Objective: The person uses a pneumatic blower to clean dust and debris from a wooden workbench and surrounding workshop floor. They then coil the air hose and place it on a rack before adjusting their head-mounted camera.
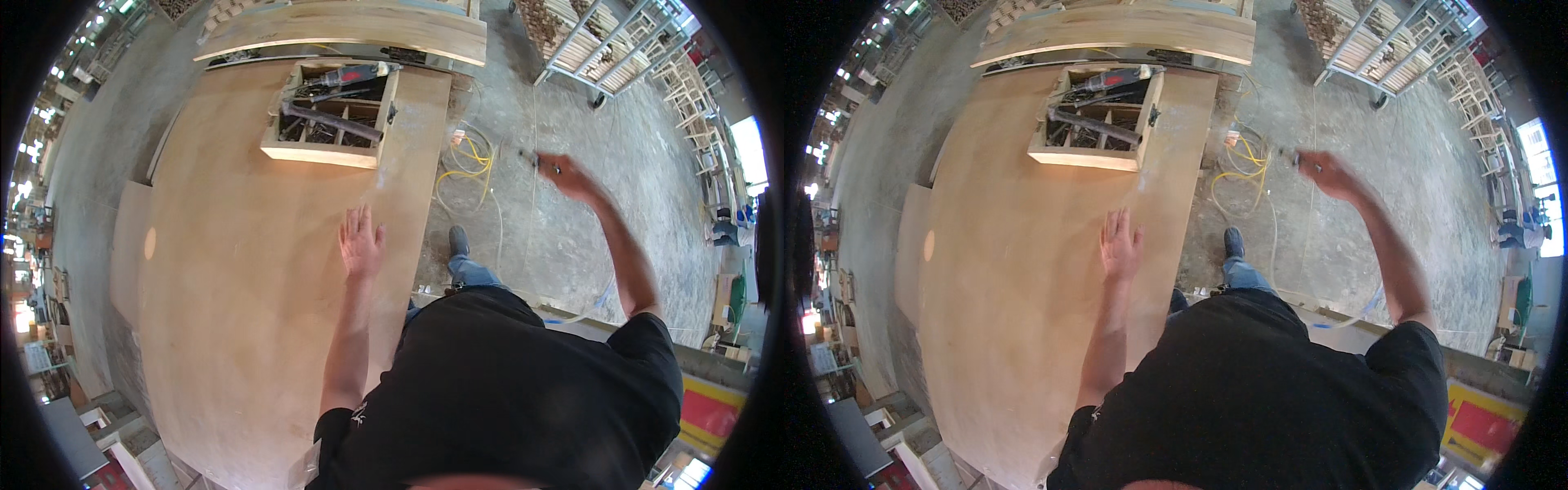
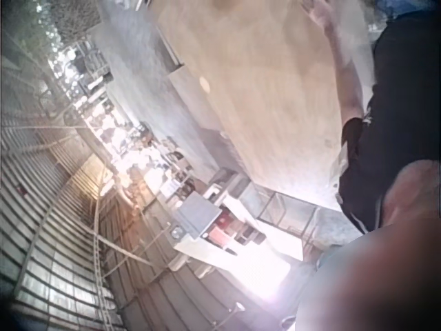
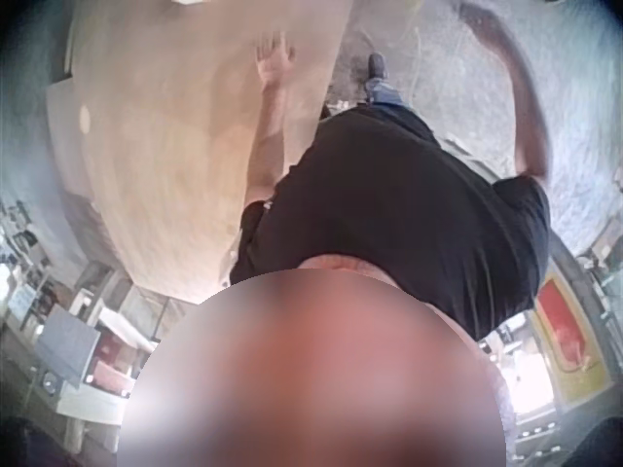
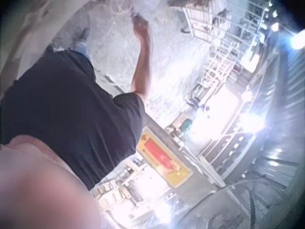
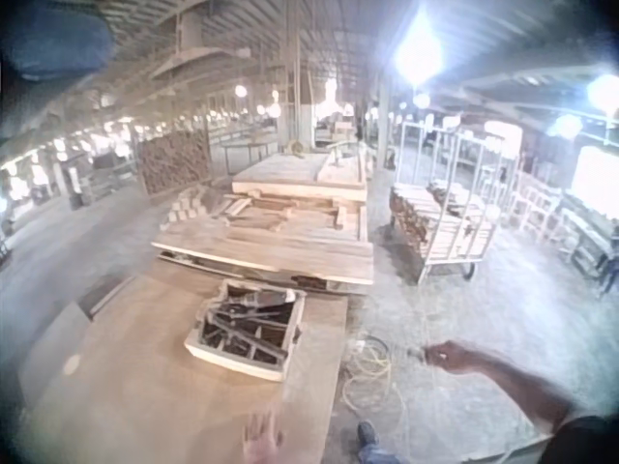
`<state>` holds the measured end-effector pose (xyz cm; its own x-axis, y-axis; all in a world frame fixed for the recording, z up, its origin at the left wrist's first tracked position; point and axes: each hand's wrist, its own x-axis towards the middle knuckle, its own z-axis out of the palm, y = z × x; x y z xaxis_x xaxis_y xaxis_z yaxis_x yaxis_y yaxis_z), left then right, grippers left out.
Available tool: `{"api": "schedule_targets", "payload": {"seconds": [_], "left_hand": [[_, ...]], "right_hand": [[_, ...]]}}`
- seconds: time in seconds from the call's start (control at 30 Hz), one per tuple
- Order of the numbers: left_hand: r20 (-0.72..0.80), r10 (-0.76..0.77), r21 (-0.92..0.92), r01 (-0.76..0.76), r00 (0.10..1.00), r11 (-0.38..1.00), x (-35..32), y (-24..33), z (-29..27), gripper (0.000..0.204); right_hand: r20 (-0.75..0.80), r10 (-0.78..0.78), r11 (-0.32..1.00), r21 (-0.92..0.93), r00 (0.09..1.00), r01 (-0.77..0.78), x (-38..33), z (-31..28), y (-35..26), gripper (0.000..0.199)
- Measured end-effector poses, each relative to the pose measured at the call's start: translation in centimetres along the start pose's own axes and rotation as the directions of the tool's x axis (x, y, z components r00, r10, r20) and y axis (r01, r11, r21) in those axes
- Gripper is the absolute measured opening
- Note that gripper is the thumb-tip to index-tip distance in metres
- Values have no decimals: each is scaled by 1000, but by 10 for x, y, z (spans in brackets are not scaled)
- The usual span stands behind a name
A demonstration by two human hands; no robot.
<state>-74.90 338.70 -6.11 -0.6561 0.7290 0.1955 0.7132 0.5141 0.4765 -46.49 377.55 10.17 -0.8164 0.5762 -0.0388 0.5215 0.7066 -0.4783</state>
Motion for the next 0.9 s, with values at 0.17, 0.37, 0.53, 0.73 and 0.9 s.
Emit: {"api": "schedule_targets", "payload": {"seconds": [0.17, 0.37, 0.53, 0.73, 0.9], "left_hand": [[81, 4, 268, -26, 997, 963, 41, 71, 58, 77], [87, 29, 279, -53, 996, 959, 170, 112, 116, 79], [-35, -107, 332, 112, 994, 936, 269, 99, 153, 76], [-94, -180, 229, 197, 979, 953, 235, 125, 146, 72], [-157, -371, 259, 400, 915, 879, 132, 134, 99, 71]], "right_hand": [[779, 40, 970, 121, 626, -211, 22, -60, -39, 54], [600, 150, 961, 97, 786, -258, 67, -83, 85, 54], [662, 67, 966, 143, 746, -213, 96, -105, 115, 58], [657, 88, 979, 81, 748, -186, 131, -114, 148, 60], [827, -144, 989, 144, 544, 43, 146, -91, 91, 56]]}}
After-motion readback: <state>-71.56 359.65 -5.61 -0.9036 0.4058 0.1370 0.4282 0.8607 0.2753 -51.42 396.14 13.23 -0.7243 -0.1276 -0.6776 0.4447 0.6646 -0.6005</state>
